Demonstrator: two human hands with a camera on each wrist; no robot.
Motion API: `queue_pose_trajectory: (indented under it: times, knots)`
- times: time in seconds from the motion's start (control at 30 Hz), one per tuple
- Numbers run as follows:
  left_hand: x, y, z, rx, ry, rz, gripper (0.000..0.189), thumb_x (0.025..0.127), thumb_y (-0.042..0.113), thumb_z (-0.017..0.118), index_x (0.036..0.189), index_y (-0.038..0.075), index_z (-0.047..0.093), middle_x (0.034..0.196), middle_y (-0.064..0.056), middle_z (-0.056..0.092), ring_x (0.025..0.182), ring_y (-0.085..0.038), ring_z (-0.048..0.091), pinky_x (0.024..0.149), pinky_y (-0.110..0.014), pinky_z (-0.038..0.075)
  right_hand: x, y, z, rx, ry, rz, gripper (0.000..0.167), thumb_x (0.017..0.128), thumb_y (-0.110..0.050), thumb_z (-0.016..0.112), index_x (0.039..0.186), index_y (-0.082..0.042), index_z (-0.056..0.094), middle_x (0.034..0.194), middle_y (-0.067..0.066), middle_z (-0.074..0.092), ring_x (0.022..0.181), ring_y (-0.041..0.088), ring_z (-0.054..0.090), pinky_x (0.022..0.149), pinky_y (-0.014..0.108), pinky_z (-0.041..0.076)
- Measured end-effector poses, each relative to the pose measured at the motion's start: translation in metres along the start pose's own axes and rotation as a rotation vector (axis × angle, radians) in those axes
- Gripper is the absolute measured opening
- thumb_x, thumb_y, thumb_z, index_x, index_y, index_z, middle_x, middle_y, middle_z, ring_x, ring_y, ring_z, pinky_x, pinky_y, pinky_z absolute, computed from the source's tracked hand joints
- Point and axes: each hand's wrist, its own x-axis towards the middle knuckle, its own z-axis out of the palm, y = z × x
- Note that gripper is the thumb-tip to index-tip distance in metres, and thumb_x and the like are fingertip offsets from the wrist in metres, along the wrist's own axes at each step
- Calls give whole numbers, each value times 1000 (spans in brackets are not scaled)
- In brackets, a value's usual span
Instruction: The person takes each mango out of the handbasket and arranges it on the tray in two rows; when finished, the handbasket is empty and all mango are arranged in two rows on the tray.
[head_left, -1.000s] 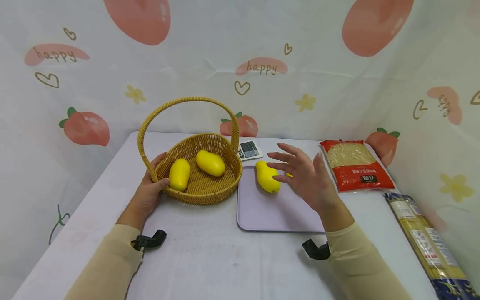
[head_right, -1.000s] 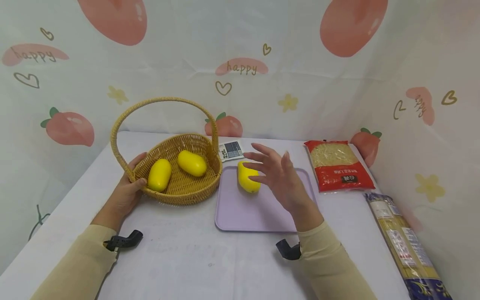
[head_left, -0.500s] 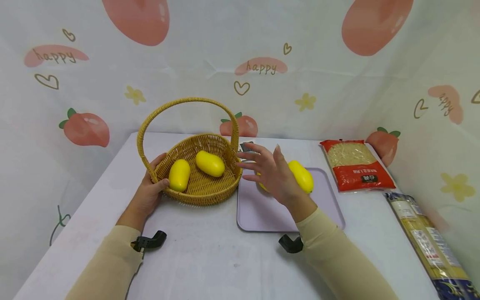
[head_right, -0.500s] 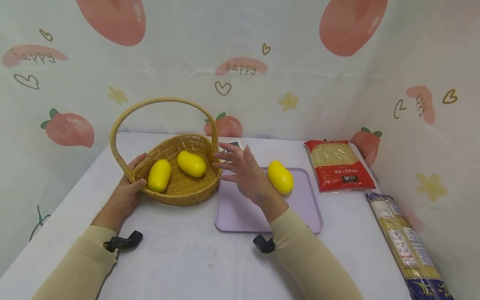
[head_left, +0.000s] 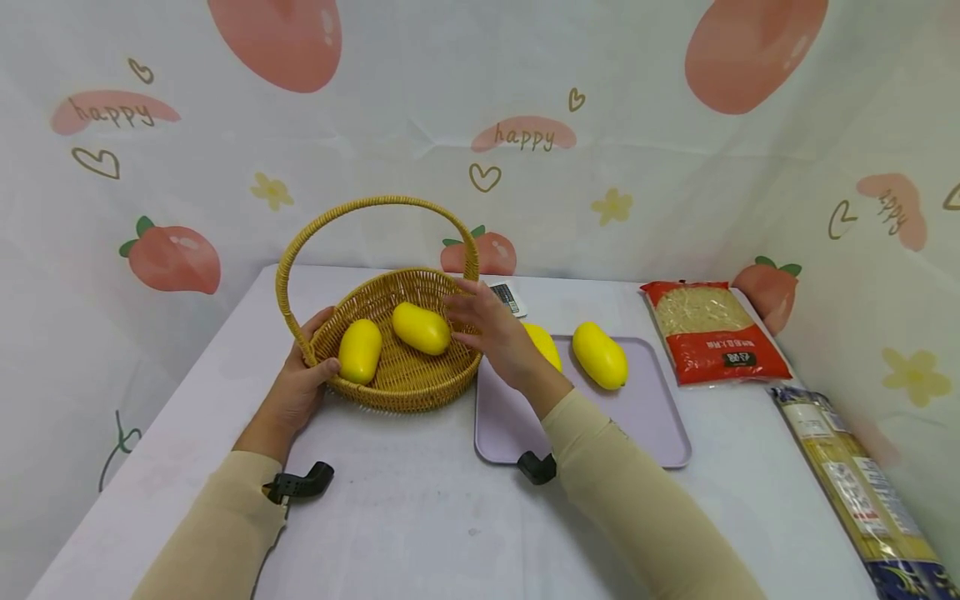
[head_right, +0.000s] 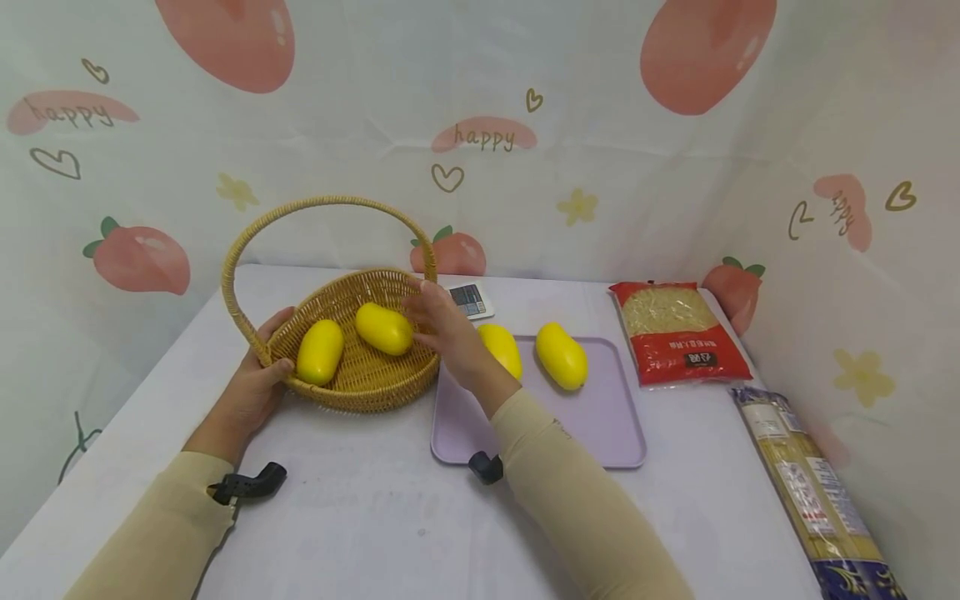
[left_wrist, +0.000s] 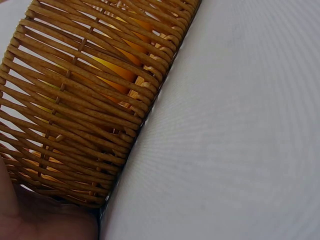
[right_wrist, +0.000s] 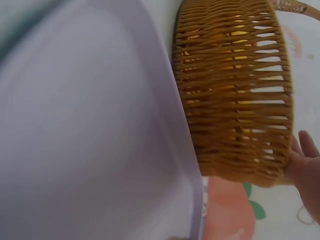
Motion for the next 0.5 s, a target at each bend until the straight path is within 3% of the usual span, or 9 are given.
queue_pose_trajectory:
  times: [0.1, 0.2, 0.37, 0.5]
  knots:
    - [-1, 0, 0, 0, -3, 2, 80, 106, 14, 75, 173, 19, 30, 173, -17, 26, 150, -22, 35, 119, -23, 32, 9, 5, 6, -110, 25, 26, 101, 99, -76, 60, 168, -7, 34, 164, 22, 42, 153, 45, 35, 122, 65, 32]
    - [-1, 0, 0, -3, -6, 3, 82, 106, 14, 75, 173, 18, 29, 173, -17, 25, 150, -23, 35, 119, -23, 32, 18, 9, 13, -355, 37, 44, 84, 104, -62, 61, 168, -13, 36, 167, 18, 41, 154, 37, 38, 123, 58, 33]
    - [0, 2, 1, 6, 1, -14, 83, 106, 14, 75, 173, 20, 28, 174, -16, 24, 152, -24, 32, 120, -24, 31, 31, 13, 22, -751, 26, 51, 92, 99, -62, 71, 170, -15, 36, 170, 9, 39, 156, 25, 35, 126, 51, 28]
    - [-1, 4, 1, 19, 18, -33, 82, 105, 15, 76, 173, 22, 30, 175, -14, 24, 152, -24, 32, 120, -24, 31, 37, 16, 28, -897, -10, 68, 96, 97, -64, 74, 170, -13, 36, 171, 6, 38, 156, 23, 33, 127, 47, 27]
